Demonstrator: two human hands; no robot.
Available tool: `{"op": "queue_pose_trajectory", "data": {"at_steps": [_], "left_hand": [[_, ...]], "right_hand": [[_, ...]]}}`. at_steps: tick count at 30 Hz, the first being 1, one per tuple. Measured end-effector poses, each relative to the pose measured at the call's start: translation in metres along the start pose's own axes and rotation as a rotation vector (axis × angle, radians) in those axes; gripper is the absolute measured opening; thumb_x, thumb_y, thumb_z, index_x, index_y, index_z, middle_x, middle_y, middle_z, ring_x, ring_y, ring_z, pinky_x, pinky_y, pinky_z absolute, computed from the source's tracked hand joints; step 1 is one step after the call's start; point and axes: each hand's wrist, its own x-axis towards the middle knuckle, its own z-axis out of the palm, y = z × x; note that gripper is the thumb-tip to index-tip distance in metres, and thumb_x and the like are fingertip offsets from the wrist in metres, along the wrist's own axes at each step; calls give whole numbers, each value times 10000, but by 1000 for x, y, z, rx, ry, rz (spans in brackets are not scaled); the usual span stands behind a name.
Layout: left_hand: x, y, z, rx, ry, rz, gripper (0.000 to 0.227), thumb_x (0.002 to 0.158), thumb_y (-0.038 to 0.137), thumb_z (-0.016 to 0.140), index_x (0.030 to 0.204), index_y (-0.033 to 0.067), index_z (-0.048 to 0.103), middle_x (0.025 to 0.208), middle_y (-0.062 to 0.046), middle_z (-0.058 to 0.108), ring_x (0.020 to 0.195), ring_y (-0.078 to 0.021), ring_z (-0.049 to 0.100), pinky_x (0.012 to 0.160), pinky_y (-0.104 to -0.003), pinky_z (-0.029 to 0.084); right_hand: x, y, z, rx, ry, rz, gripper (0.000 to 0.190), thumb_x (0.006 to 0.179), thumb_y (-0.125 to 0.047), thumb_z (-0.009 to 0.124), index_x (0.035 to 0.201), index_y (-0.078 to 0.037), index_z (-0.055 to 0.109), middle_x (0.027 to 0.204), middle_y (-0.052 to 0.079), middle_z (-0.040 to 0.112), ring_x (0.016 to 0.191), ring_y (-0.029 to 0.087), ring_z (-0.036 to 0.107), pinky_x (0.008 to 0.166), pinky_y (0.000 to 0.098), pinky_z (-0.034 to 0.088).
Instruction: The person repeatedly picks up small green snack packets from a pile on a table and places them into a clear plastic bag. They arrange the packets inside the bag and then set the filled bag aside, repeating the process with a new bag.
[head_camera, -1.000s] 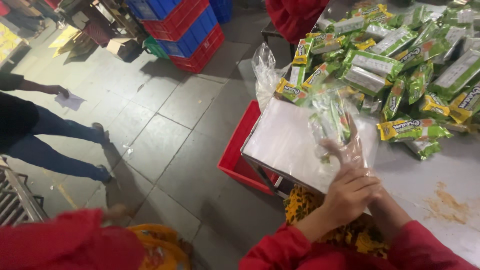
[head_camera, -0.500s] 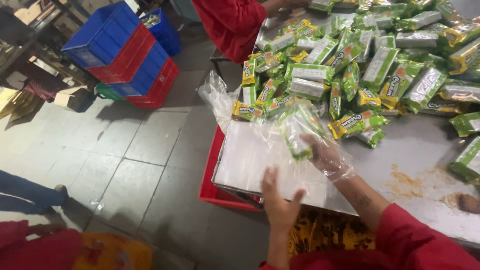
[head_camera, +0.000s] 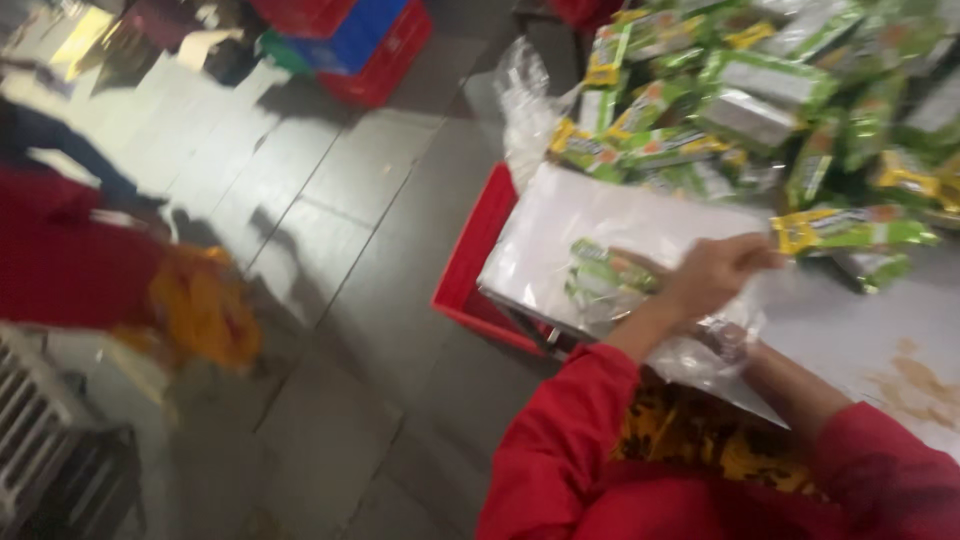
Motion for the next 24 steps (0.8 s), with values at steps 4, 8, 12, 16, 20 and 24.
{"op": "queue_pose_trajectory", "data": {"at_steps": [4, 8, 12, 16, 20, 24], "left_hand": [[0, 69, 48, 353, -325, 71, 352, 1019, 465, 542, 1177, 286, 800, 1154, -12, 807, 1097, -200, 760, 981, -338, 583], [-26, 53, -40, 813, 218, 25, 786, 759, 784, 577, 1364, 290, 666, 1521, -51, 541, 1458, -278, 430, 1252, -475, 361], [-38, -10, -136, 895, 172, -382, 811, 794, 867, 349, 1348, 355, 648, 1625, -36, 351, 1532, -375, 119, 1112, -793, -89], [-40, -31, -126, 905, 153, -329, 744, 837, 811, 357, 1166, 294, 778, 1525, -9, 542, 1535, -315, 297, 1190, -776, -49], [-37, -20, -98, 815, 194, -303, 690, 968, 745, 377, 1138, 222, 793, 1249, -30, 730, 1287, -257, 614, 1304, -710, 68], [-50, -27, -82, 786, 363, -70, 449, 986, 526, 492, 1034, 177, 771, 1092, -22, 781, 1094, -266, 706, 1192, -684, 187]], "right_hand": [[20, -35, 31, -681, 0, -263, 690, 879, -325, 754, 1472, -111, 476, 1440, 150, 571, 1287, 272, 564, 1080, 401, 480], [23, -52, 52, -992, -30, -359, 609, 892, -333, 732, 1430, -141, 522, 1403, 133, 605, 1258, 263, 592, 1069, 400, 490], [-10, -38, 55, -1058, 30, -348, 532, 905, -340, 709, 1389, -171, 569, 1366, 115, 638, 1230, 254, 620, 1059, 399, 499], [-10, -19, 53, -1096, 23, -347, 460, 918, -348, 687, 1347, -200, 615, 1329, 98, 672, 1201, 245, 648, 1049, 398, 509], [6, -18, 75, -1162, 8, -311, 395, 931, -355, 664, 1306, -230, 662, 1292, 80, 706, 1172, 236, 676, 1038, 397, 519], [-31, -64, 90, -1222, -104, -162, 343, 944, -362, 641, 1264, -260, 708, 1255, 63, 739, 1144, 227, 704, 1028, 396, 529]]}}
